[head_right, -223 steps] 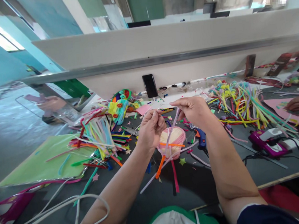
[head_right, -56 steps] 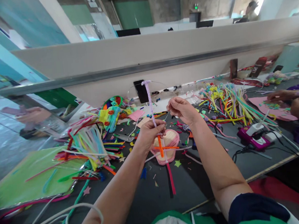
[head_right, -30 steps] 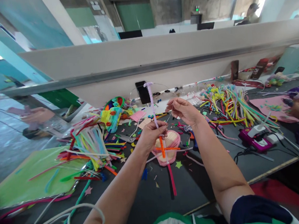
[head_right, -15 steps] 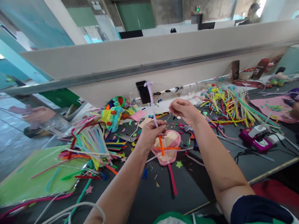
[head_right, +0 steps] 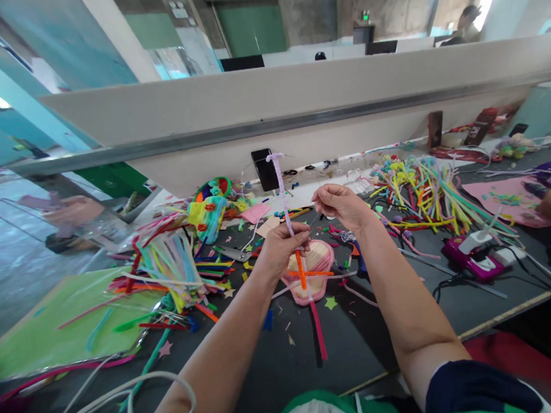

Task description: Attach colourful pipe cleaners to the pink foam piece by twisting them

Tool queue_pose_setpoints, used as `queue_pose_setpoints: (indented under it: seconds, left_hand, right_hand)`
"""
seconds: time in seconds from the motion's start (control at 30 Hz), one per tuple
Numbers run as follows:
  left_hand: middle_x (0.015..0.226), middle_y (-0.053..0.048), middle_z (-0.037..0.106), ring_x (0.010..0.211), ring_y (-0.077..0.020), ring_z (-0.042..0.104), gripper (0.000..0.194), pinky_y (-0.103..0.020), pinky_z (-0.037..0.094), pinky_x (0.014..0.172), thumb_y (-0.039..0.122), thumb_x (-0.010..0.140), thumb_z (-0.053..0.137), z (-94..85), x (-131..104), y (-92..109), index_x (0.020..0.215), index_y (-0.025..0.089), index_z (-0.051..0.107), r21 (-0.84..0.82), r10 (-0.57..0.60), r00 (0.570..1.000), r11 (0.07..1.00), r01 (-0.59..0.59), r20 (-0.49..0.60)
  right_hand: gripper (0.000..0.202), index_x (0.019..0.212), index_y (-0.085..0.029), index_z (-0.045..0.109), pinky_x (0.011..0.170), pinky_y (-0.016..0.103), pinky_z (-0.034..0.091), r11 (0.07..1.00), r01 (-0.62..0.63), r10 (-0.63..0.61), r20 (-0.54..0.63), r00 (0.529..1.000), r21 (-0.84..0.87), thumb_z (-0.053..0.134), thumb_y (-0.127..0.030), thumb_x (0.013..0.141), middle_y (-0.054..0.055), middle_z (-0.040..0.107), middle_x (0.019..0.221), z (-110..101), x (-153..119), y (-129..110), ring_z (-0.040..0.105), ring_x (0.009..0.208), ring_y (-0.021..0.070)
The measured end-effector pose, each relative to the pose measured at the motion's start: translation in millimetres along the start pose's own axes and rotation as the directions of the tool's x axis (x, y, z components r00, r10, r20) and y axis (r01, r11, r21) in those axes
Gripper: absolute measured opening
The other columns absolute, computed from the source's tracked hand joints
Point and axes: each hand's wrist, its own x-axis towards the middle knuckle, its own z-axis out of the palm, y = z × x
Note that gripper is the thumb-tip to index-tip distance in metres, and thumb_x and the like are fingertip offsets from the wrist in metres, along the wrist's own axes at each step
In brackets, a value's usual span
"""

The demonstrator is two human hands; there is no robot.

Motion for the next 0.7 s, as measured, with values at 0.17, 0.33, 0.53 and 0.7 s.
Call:
queue_pose_setpoints:
  seconds: [0.17,0.33,0.53,0.7]
  left_hand:
    - [0.062,-0.001,0.063,0.049,-0.0109,0.059,0.031,-0.021,0.046,0.045,0.033,0.064,0.079,-5.4,3,-1,0.084,0.012,0.066,-0.040,0.002,1.000,0.999,-0.002,-0.001]
    - [0.073,-0.002,0.067,0.061,-0.0127,0.064,0.034,-0.027,0.053,0.061,0.033,0.066,0.078,-14.3,6,4,0.092,0.015,0.067,-0.161,0.053,0.997,0.985,-0.062,-0.061]
    - [0.077,-0.002,0.069,0.064,-0.0105,0.062,0.028,-0.021,0.050,0.058,0.032,0.065,0.079,-25.7,10,18,0.084,0.015,0.069,-0.199,0.160,0.969,0.960,-0.198,-0.190]
    - [0.079,-0.001,0.067,0.040,-0.0024,0.042,0.037,-0.016,0.031,0.035,0.038,0.068,0.076,-27.8,5,23,0.098,0.017,0.067,-0.170,0.093,0.985,0.978,-0.118,-0.144]
  right_hand:
    - [0.030,0.096,-0.020,0.068,0.052,0.024,0.039,1.000,0.003,-0.002,-0.048,0.999,0.023,0.065,-0.046,0.081,0.005,0.071,0.084,2,1,0,0.051,0.056,0.0091]
    - [0.032,0.110,-0.024,0.064,0.066,0.025,0.049,0.993,-0.092,0.102,-0.158,0.982,0.070,0.063,-0.041,0.083,0.006,0.070,0.106,9,6,10,0.064,0.073,0.0112]
    - [0.034,0.093,-0.016,0.067,0.065,0.024,0.049,0.943,-0.321,0.328,0.096,0.940,-0.085,0.079,-0.037,0.069,0.004,0.071,0.086,44,8,42,0.064,0.069,0.0112]
    - [0.033,0.078,-0.014,0.068,0.063,0.027,0.051,0.962,-0.273,0.271,0.100,0.958,0.012,0.082,-0.039,0.062,0.002,0.068,0.066,78,3,58,0.062,0.060,0.0121]
